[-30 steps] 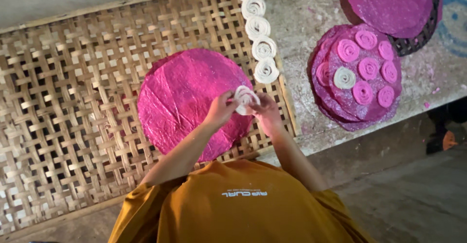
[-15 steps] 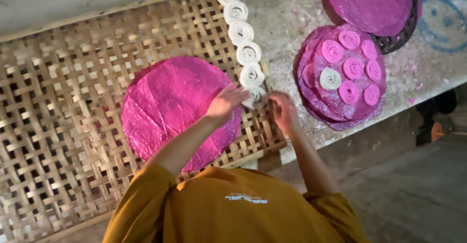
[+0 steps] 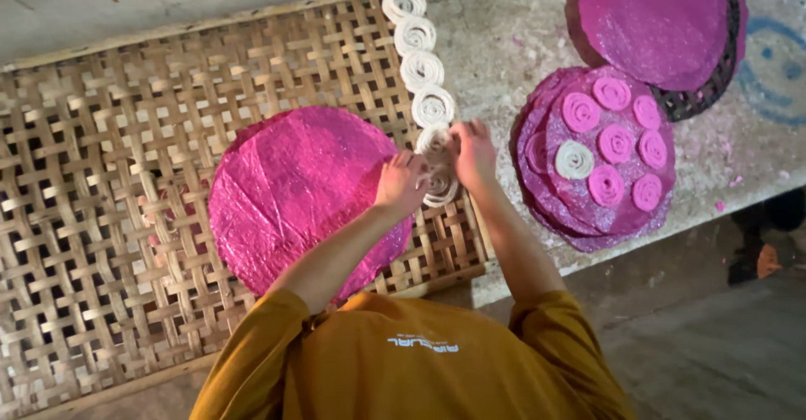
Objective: The person arranges white and pink rolled paper or fabric pieces on a woven bamboo tray. They place the rolls in rows and patterns on pink circular bases, then move the completed arrangement to a nearby table.
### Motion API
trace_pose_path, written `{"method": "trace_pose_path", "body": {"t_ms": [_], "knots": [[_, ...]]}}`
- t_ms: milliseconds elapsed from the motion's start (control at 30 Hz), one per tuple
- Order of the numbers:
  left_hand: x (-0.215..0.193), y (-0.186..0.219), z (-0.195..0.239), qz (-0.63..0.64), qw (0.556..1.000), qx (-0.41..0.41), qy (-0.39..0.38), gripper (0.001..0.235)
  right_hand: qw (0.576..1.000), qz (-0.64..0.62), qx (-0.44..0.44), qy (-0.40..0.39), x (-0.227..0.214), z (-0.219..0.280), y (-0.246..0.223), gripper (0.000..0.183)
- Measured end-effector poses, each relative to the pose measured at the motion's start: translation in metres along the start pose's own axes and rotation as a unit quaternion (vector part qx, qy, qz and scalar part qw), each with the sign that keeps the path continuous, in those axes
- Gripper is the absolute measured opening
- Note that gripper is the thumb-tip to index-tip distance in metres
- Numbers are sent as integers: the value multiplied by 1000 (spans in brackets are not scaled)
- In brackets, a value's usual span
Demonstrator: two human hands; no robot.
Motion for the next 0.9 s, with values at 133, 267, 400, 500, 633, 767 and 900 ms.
{"method": "trace_pose_path", "body": {"t_ms": [133,267,400,500,633,767,900], "knots": [[7,-6,-3,52,995,-59,-53,39,998,-47,-41,-30,7,-5,0,26],[5,-3,-6,92,992,-76,-29,48,989,-128,61,-38,8,-10,3,31],[1,3,-9,202,979,-31,1,32,994,-85,73,-7,-4,-7,-2,47],[2,3,-10,237,971,-13,-16,30,994,-108,-28,11,-18,11,-8,36],[9,0,-13,335,940,-2,-63,28,816,-478,236,-226,-6,52,12,36],[24,-4,-20,411,910,-8,-59,31,769,-525,293,-217,-16,64,21,40],[42,-12,-22,358,928,-85,-52,32,873,-271,334,-231,-25,61,17,40]]}}
Point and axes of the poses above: each hand's wrist, its own z-axis away from the middle knuckle, its own x-axis out of the palm, y = z × x, the point moved 4 cm from there along -z, towards the middle knuckle, and after that the axes turned 5 degrees about -z, right-handed, at the moved point
